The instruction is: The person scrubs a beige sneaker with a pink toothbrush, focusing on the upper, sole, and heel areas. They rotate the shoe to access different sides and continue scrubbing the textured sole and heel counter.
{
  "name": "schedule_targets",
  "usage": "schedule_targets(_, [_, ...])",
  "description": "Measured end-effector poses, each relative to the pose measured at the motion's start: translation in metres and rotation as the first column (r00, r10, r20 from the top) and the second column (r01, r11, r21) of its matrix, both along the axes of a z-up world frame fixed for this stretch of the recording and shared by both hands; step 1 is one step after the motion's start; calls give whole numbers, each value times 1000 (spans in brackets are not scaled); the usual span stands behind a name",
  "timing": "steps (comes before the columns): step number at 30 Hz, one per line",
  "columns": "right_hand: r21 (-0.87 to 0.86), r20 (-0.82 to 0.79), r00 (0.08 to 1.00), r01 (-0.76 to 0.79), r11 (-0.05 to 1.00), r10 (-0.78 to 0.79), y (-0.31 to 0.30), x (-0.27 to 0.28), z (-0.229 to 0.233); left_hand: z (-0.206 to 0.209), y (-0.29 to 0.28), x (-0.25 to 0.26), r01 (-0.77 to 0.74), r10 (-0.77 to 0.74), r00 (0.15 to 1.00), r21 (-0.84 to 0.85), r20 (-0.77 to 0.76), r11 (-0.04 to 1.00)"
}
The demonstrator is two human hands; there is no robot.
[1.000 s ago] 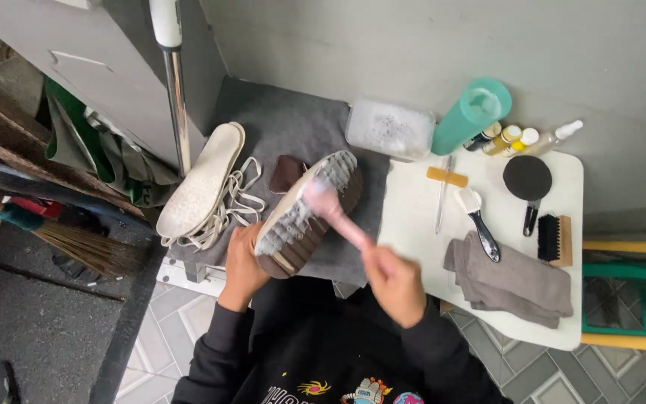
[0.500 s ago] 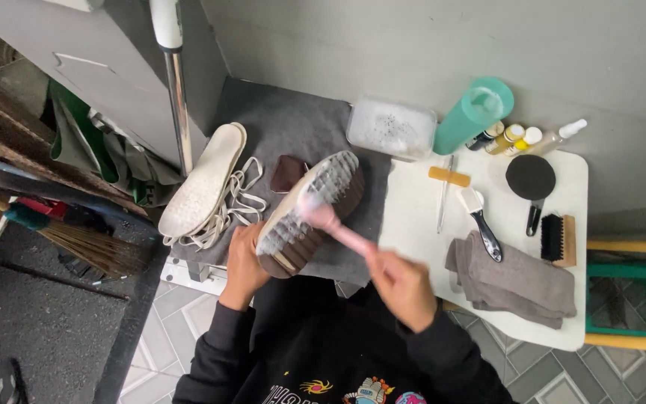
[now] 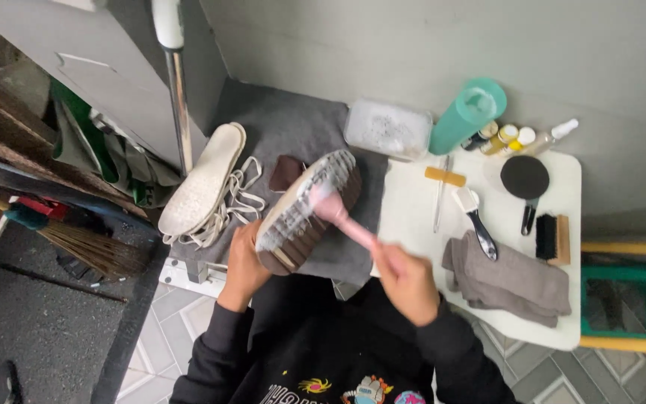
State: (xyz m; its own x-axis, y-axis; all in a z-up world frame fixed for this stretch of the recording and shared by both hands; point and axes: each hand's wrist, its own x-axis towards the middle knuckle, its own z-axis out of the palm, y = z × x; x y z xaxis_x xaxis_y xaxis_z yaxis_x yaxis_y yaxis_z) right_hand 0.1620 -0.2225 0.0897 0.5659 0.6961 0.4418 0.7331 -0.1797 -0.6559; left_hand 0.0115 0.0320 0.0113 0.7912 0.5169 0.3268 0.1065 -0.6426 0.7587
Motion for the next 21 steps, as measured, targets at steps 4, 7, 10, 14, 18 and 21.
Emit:
schedule_targets(4, [-21, -68, 990, -125, 992, 123, -14, -4, -2, -1, -1, -1, 19, -18, 1000, -98, 4, 995])
schedule_targets(7, [-18, -79, 979, 186, 982, -187, -16, 10, 2, 0, -7, -3, -54, 49, 998, -180, -33, 982])
schedule_targets(10, [-14, -68, 983, 168, 986, -168, -21, 8, 13, 8, -5, -2, -63, 55, 997, -152, -58, 986])
schedule_targets(14, [-62, -64, 998, 23, 998, -27, -33, -5, 32, -5, 2, -6, -23, 20, 999, -66, -47, 998])
schedule_targets(18, [-32, 8, 996, 94, 995, -94, -34, 28, 29, 7, -5, -3, -11, 15, 998, 48, -67, 999])
schedule_targets(21, [-73, -42, 999, 31, 997, -35, -38, 6, 36, 3, -4, -6, -7, 10, 999, 57, -50, 998])
